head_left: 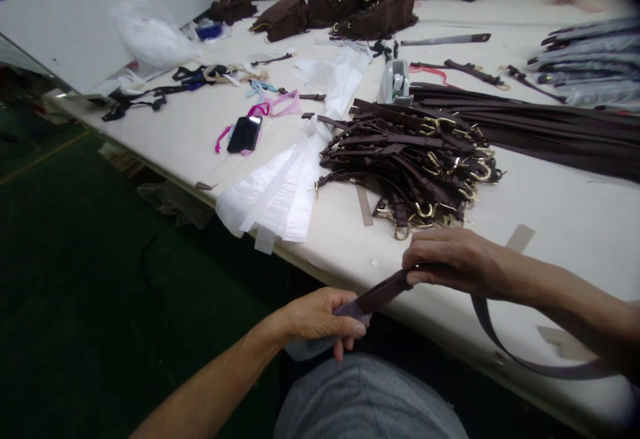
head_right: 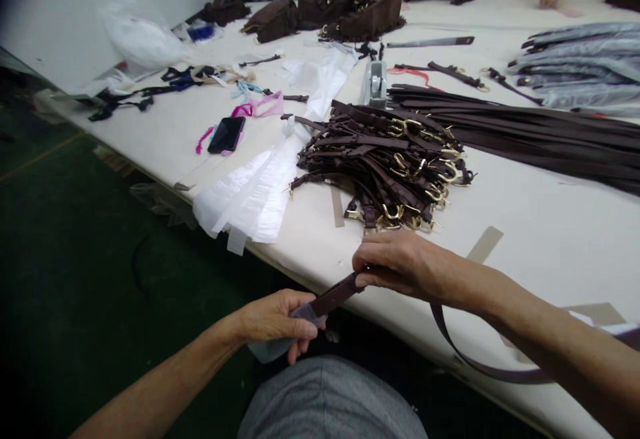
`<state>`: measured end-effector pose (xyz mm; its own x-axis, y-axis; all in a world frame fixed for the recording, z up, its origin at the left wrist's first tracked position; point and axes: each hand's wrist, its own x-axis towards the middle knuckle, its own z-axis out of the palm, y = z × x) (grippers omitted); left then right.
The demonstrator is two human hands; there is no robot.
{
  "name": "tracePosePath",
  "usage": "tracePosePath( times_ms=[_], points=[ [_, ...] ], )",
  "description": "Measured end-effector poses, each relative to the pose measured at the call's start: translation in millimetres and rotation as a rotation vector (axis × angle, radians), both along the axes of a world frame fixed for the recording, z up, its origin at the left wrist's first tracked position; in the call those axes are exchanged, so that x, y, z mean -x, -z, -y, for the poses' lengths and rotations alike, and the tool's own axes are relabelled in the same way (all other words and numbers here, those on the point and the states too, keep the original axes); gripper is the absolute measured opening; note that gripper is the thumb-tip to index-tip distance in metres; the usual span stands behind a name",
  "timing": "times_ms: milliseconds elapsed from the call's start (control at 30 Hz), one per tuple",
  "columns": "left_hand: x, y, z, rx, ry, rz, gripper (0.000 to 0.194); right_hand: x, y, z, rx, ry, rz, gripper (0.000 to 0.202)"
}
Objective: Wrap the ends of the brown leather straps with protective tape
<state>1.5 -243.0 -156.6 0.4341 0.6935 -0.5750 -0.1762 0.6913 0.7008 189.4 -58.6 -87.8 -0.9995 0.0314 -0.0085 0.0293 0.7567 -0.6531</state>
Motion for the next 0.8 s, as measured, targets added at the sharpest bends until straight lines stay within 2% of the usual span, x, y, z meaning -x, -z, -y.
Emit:
tracePosePath(
  times_ms=[200, 267, 367, 433, 533, 600, 700, 800],
  points=[
    [-7, 0.4, -4, -0.044, 0.108, -0.119, 0.030, 19, 3.9, 21, -0.094, -0.119, -0.028, 0.027],
    [-7, -2.5, -4, -0.075, 0.092, -0.135, 0.029, 24, 4.6, 24, -0.096, -0.141, -0.028, 0.026],
    [0, -7.3, 0, -0.140, -0.058, -0.122, 0.044, 24, 4.2, 20, -0.106, -0.081, -0.013, 0.027],
    [5, -8.0, 4, -0.159, -0.179, -0.033, 0.048, 21, 4.4, 14, -0.118, -0.031, -0.001, 0.029],
    [10, -3.6, 10, -0.157, -0.303, 0.169, 0.036, 17, 7.1, 6, -0.130, -0.013, 0.044, 0.031],
    [11, 1.3, 13, -0.163, -0.368, 0.217, 0.030, 16, 9.2, 5, -0.120, 0.001, 0.076, 0.030],
    [10, 5.8, 16, -0.165, -0.457, 0.161, 0.025, 16, 8.9, 6, -0.054, 0.043, 0.095, 0.029],
    [9, 3.0, 17, -0.206, -0.523, 0.015, 0.019, 18, 4.1, 5, 0.085, 0.146, 0.155, 0.031]
  ],
)
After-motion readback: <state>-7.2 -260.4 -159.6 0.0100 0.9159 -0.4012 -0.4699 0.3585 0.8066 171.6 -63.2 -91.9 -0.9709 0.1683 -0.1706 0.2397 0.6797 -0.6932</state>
